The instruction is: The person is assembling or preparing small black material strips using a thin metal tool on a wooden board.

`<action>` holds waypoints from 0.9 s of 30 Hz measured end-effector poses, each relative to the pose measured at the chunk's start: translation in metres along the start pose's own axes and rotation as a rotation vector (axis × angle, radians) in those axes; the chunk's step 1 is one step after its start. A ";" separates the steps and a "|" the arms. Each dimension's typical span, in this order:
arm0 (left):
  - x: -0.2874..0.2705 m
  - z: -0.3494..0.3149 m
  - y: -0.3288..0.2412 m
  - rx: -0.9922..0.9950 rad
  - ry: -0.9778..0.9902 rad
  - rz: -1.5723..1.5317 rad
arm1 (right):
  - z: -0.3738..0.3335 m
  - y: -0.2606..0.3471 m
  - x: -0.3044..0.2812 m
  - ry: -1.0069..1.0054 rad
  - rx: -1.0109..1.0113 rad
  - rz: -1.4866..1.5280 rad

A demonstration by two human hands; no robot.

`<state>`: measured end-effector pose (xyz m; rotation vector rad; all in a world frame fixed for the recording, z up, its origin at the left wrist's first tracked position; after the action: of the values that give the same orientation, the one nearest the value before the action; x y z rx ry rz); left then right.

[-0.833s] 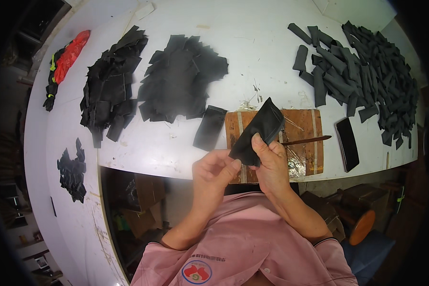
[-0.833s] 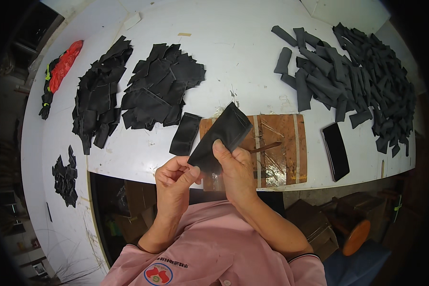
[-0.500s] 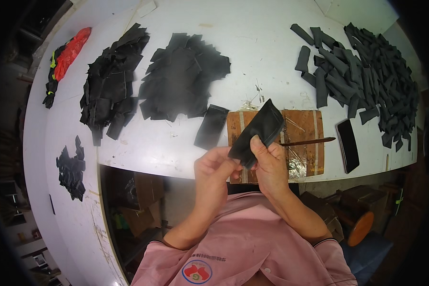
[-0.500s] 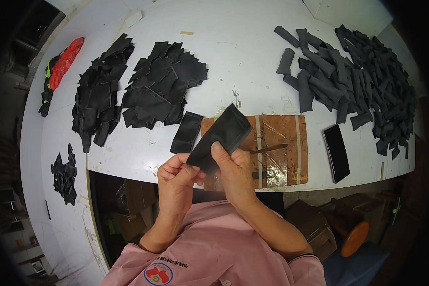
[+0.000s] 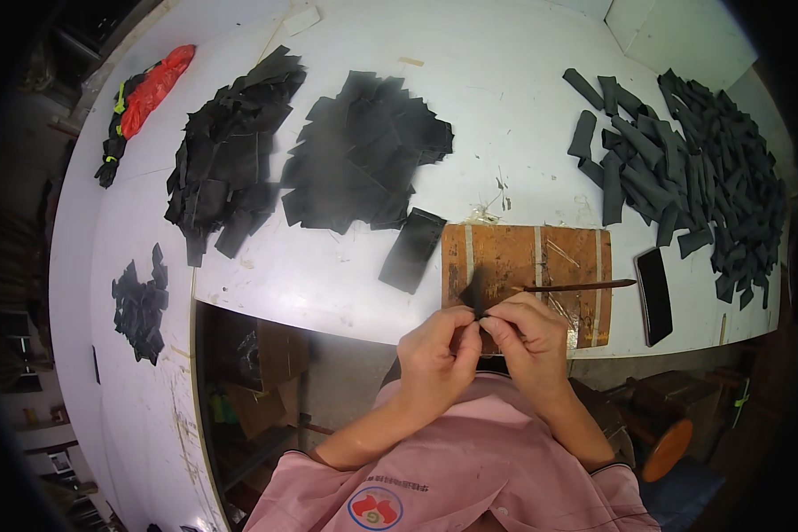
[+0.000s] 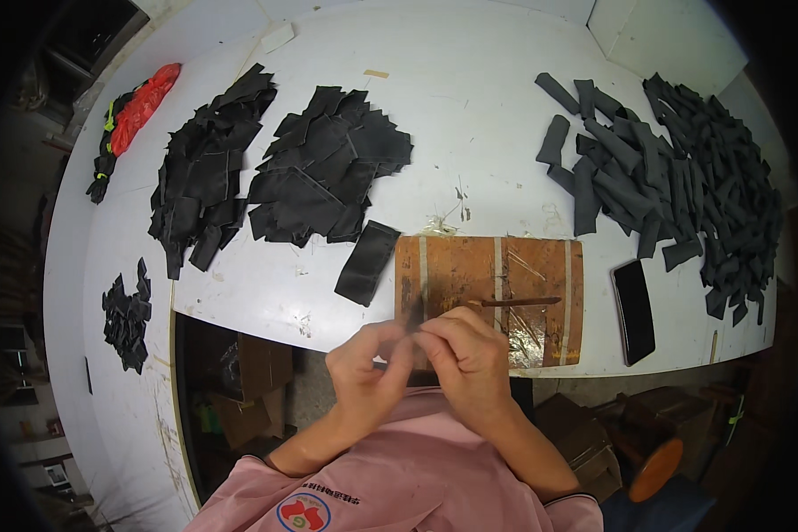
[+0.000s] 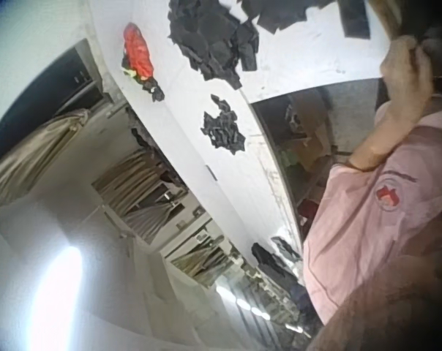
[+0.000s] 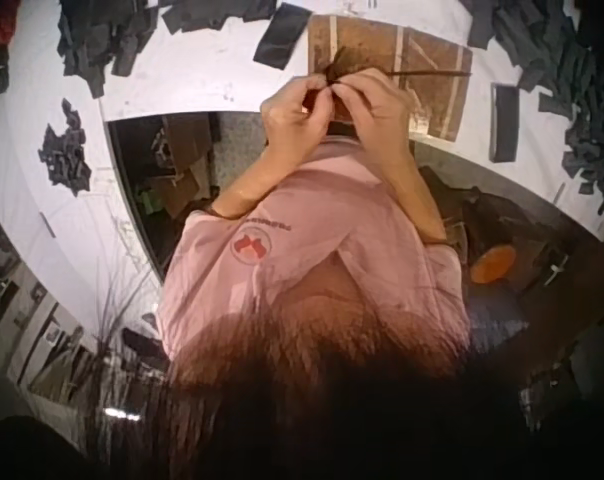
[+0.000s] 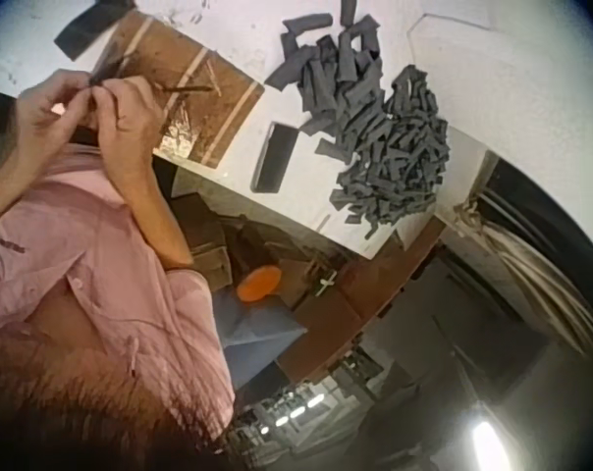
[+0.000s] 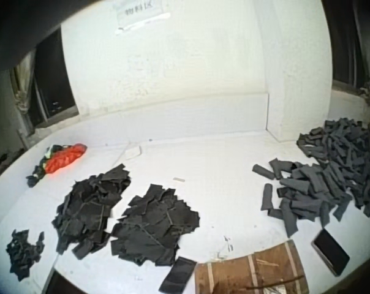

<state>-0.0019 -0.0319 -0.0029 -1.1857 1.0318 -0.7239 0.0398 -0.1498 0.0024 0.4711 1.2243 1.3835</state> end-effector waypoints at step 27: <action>-0.008 0.011 -0.017 -0.833 0.778 -1.273 | -0.008 -0.019 0.010 -0.080 0.564 1.083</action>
<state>0.0056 -0.0247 0.0160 -2.4421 1.1579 -1.9682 0.0398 -0.1477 -0.0206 1.7522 1.3324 1.8279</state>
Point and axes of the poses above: each hand's wrist, its own z-axis towards the middle knuckle, its own x-axis out of the palm, y = z × x, the point moved 2 cm from there along z, towards the middle knuckle, and after that the axes turned 11 degrees about -x, right-handed, at the moved point
